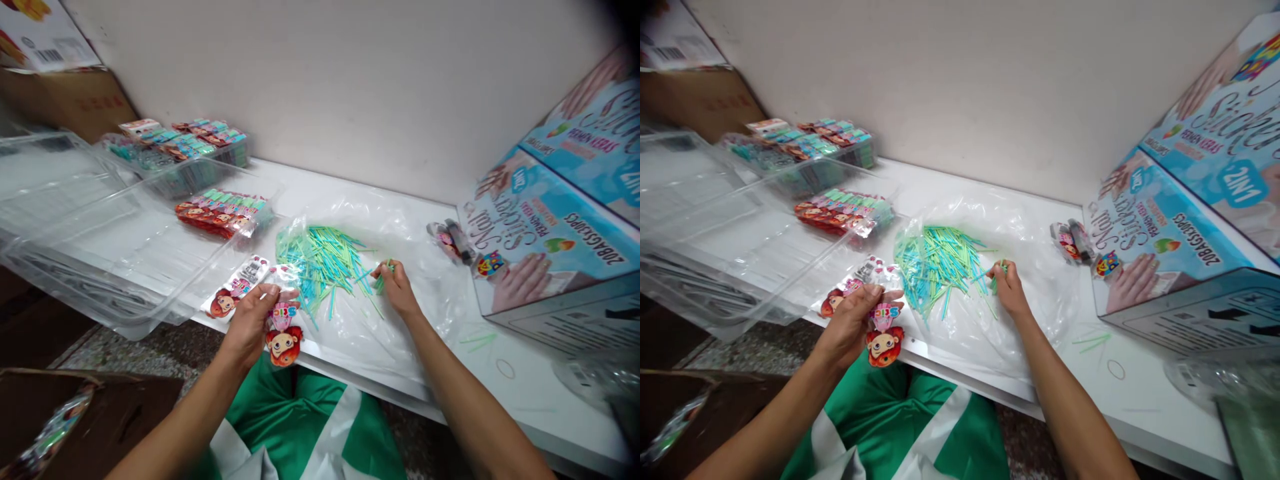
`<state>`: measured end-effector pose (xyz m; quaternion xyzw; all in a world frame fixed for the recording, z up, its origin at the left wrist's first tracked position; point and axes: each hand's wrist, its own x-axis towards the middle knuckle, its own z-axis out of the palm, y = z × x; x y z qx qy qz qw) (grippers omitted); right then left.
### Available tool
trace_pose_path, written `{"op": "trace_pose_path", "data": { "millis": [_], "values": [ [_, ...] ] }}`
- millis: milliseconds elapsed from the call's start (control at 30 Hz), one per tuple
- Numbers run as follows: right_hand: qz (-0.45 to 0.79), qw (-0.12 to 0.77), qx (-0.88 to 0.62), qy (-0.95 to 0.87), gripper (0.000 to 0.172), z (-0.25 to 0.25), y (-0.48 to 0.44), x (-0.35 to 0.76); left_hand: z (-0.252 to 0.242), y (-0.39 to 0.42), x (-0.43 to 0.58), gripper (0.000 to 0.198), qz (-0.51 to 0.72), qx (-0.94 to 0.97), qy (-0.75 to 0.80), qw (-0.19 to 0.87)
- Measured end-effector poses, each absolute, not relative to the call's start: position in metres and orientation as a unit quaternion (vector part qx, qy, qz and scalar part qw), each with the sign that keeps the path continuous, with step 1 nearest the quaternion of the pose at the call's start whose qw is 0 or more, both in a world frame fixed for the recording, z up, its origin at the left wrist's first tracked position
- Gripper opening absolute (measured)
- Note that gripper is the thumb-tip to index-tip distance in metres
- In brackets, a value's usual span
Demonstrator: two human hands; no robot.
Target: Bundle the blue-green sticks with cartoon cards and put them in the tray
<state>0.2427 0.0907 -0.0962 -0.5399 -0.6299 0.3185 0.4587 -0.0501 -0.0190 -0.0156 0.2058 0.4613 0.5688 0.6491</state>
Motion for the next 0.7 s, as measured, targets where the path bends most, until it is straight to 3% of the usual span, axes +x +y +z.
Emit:
{"op": "trace_pose_path", "data": {
  "millis": [233,400,700],
  "values": [
    [0.341,0.447,-0.544,-0.623,0.04,-0.109,0.086,0.238,-0.015,-0.02,-0.046,0.024,0.564,0.238,0.43,0.663],
    [0.343,0.448,-0.533,-0.631,0.031,-0.106,0.078,0.234,-0.014,-0.02,-0.046,0.026,0.56,0.245,0.428,0.666],
    [0.324,0.452,-0.539,-0.633,0.041,-0.093,0.082,0.236,-0.016,-0.023,-0.04,0.024,0.547,0.248,0.411,0.685]
  ]
}}
